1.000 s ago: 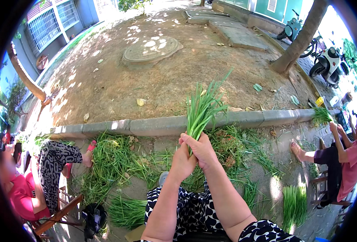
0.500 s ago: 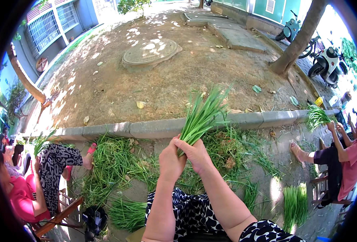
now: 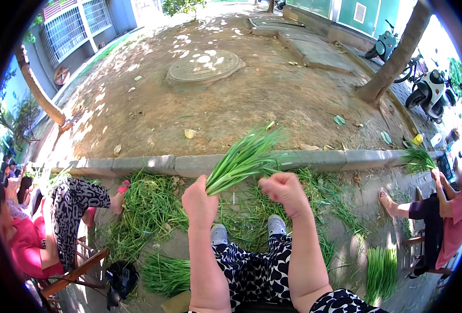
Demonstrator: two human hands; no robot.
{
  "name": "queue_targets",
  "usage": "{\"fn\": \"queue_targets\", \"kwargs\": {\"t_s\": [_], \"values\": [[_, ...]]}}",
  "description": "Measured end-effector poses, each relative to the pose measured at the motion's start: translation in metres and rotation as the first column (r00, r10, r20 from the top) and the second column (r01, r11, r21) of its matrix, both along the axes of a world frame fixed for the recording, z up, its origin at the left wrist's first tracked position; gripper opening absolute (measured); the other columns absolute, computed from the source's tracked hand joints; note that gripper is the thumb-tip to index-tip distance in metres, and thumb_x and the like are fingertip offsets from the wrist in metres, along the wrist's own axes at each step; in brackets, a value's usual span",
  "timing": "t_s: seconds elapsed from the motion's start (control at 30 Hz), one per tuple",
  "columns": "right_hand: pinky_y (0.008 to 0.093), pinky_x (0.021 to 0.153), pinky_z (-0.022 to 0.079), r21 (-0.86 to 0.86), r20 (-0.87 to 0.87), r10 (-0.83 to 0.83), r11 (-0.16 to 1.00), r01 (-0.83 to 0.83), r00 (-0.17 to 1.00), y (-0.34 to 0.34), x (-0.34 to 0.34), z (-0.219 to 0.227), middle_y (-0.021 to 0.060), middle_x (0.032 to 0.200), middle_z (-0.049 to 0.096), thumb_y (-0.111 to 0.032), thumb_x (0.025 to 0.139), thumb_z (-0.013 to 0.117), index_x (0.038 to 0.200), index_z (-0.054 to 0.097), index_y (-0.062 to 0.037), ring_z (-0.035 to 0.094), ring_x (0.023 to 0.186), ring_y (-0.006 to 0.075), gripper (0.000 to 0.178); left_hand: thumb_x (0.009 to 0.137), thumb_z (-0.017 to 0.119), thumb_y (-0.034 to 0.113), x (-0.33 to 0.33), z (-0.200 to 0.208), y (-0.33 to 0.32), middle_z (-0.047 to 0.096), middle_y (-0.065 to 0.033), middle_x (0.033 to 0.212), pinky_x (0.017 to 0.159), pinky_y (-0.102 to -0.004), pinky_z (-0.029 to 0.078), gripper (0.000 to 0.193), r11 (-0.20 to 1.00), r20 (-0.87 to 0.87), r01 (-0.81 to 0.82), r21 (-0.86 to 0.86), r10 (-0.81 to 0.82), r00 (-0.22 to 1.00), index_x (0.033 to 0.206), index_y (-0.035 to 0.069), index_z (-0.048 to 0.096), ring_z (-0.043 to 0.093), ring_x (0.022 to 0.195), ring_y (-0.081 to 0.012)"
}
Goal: The person sorts through a bundle of green leafy vegetables by hand, picking out individual stalks and placing them in separate piles on the ground.
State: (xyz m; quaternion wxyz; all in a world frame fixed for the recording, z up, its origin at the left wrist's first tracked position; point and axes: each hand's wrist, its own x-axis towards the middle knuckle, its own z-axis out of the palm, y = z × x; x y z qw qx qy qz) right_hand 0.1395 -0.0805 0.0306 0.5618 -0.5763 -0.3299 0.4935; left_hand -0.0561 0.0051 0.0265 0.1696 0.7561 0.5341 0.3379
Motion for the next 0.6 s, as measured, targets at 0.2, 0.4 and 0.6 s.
{"fn": "queue_targets", "kwargs": {"t_s": [0.2,0.4,0.6], "values": [[0.0179,0.050,0.034,0.302,0.092,-0.609,0.771,0.560,0.788,0.015,0.011,-0.024,-0.0077,0.064,0.052,-0.009,0.080,0.069,0.091,0.068,0.0036,0.041,0.056,0.0010,0.017,0.071,0.067,0.014,-0.008,0.002,0.002,0.061,-0.0168,0.073,0.063,-0.0434,0.044,0.017,1.000,0.041,0.006,-0.004,-0.006,0.999,0.080,0.003,0.057,0.059,0.072,-0.0381],[0.0164,0.060,0.041,0.281,0.225,-0.530,0.839,0.466,0.818,0.018,0.008,-0.025,-0.0028,0.077,0.062,-0.005,0.081,0.068,0.101,0.067,0.0041,0.051,0.065,0.0017,0.023,0.070,0.066,0.012,-0.006,0.003,-0.001,0.062,-0.0165,0.072,0.063,-0.0430,0.044,0.016,0.998,0.009,0.041,-0.044,-0.041,0.999,0.082,0.004,0.059,0.059,0.072,-0.0372],[0.0200,0.054,0.039,0.395,0.379,-0.567,0.814,0.426,0.731,0.018,0.003,-0.022,-0.0020,0.068,0.057,-0.006,0.079,0.067,0.095,0.068,0.0011,0.046,0.057,0.0044,0.017,0.071,0.064,0.010,-0.010,0.003,-0.001,0.063,-0.0160,0.072,0.063,-0.0429,0.045,0.015,0.999,-0.027,0.030,-0.032,-0.031,0.999,0.085,0.005,0.061,0.060,0.072,-0.0361]]}}
